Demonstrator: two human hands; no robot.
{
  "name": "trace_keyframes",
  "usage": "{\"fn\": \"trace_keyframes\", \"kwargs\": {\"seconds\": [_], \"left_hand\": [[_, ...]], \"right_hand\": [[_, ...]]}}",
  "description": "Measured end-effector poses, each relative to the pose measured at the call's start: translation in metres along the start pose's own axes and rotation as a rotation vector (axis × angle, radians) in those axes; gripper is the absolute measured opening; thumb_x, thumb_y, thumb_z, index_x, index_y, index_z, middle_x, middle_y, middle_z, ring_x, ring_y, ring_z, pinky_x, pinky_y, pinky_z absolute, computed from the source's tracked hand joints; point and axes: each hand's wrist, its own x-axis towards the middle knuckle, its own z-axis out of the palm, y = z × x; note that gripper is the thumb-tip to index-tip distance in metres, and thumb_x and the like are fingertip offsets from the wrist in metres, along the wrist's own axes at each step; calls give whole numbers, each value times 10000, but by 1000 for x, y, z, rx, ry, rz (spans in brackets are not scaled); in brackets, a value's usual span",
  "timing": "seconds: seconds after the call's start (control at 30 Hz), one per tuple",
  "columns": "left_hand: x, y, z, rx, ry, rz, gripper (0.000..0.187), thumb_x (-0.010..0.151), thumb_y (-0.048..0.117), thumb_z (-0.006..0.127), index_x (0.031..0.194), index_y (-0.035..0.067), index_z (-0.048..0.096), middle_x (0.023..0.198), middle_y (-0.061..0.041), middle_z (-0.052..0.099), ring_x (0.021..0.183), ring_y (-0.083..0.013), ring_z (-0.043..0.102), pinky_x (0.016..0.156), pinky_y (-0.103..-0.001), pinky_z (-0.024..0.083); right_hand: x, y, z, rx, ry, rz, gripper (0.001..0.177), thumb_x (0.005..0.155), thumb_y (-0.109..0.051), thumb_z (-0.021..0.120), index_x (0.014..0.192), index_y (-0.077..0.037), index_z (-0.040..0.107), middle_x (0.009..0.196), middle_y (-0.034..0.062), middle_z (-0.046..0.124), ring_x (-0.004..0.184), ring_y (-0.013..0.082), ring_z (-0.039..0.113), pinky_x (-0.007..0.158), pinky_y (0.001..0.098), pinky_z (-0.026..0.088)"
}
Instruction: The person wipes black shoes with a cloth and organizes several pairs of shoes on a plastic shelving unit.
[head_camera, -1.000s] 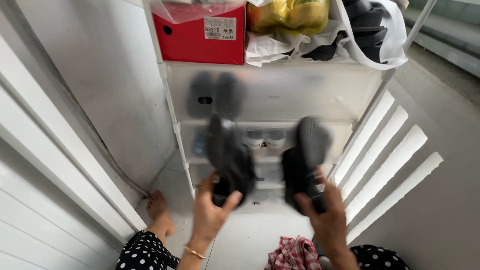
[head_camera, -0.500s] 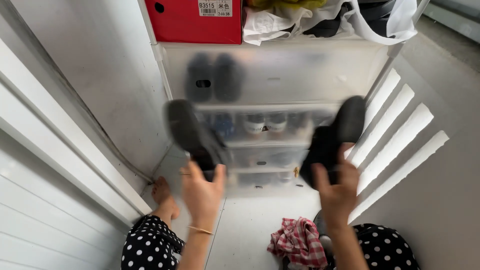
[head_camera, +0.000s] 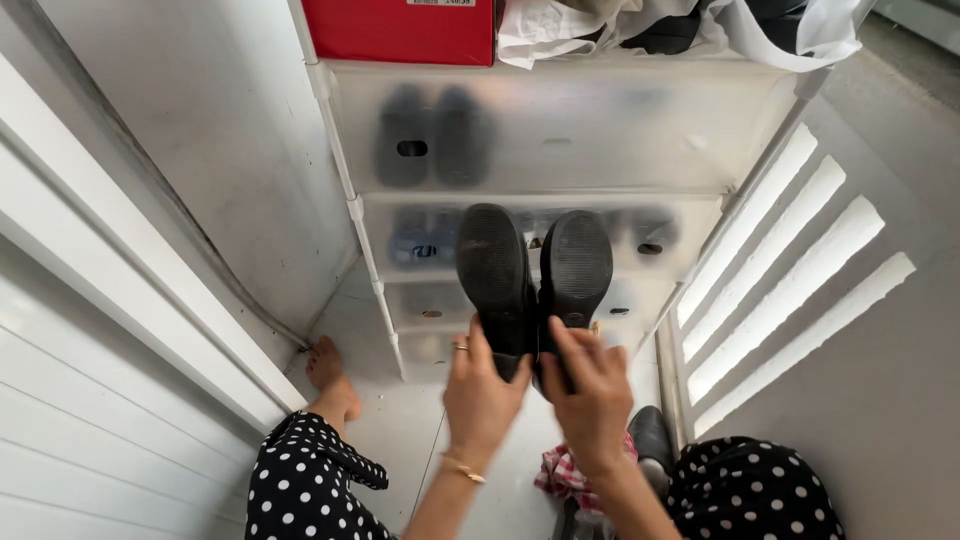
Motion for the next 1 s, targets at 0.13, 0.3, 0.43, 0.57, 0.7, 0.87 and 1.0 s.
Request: {"fn": "trace_keyframes", "kwargs": {"seconds": [0.13, 0.3, 0.43, 0.57, 0.7, 0.87, 1.0], "left_hand": [[19, -26, -30, 54, 49, -83, 743, 814, 384, 801, 1347, -48, 516, 1271, -271, 606, 1120, -414, 640, 889, -464, 563], [2, 8, 0, -4, 26, -70, 758, 768, 366, 811, 1350, -28, 526, 1207, -250, 625, 1052, -418, 654, 821, -468, 570], [-1, 3, -7, -67, -202, -167, 764, 761, 355, 793, 1401, 33, 527, 1209, -189, 619, 1002, -349, 685, 769, -440, 585], [10, -37, -28, -11, 27, -146, 700, 831, 352, 781, 1363, -17, 513, 1185, -205, 649, 1036, -367, 680, 826, -438, 575], [-13, -8, 18, -185, -158, -188, 747, 792, 379, 816, 1382, 25, 525, 1119, -191, 697, 1026, -379, 678, 868, -455, 556], [-23, -57, 18, -674, -100, -126, 633, 863, 394, 791, 1339, 22, 603, 1034, -87, 697, 876, -281, 671, 767, -347, 568], [-41, -122, 48, -1506, -32, -974, 486, 893, 503, 668, 1136, 83, 640, 805, -49, 583, 578, -150, 511, 433, -240, 363]], "right_hand": [[24, 26, -35, -34, 120, 33, 230, 913, -65, 739, 1137, -119, 744, 1133, 55, 719, 1044, 246, 648, 972, 365, 488], [10, 16, -4, -135, 90, -48, 144, 869, -112, 785, 1007, -151, 784, 998, 30, 737, 916, 229, 616, 815, 344, 508], [2, 16, -12, 4, 16, -50, 198, 819, -99, 766, 1013, -135, 754, 1002, 31, 723, 954, 196, 639, 838, 340, 518], [20, 38, -40, -195, 154, 147, 150, 900, -79, 764, 1040, -130, 772, 981, 73, 717, 921, 249, 600, 786, 383, 506], [-10, 11, -4, 60, -68, -9, 424, 767, 68, 543, 1076, -133, 753, 1037, 59, 717, 974, 190, 639, 799, 330, 544], [-26, 67, 6, 418, -37, 338, 135, 964, -66, 727, 1097, -59, 749, 1043, 35, 732, 960, 136, 668, 829, 289, 523], [-54, 132, 16, 825, 267, 894, 206, 941, -107, 759, 1137, -49, 786, 1014, 68, 719, 898, 140, 663, 792, 267, 548]]}}
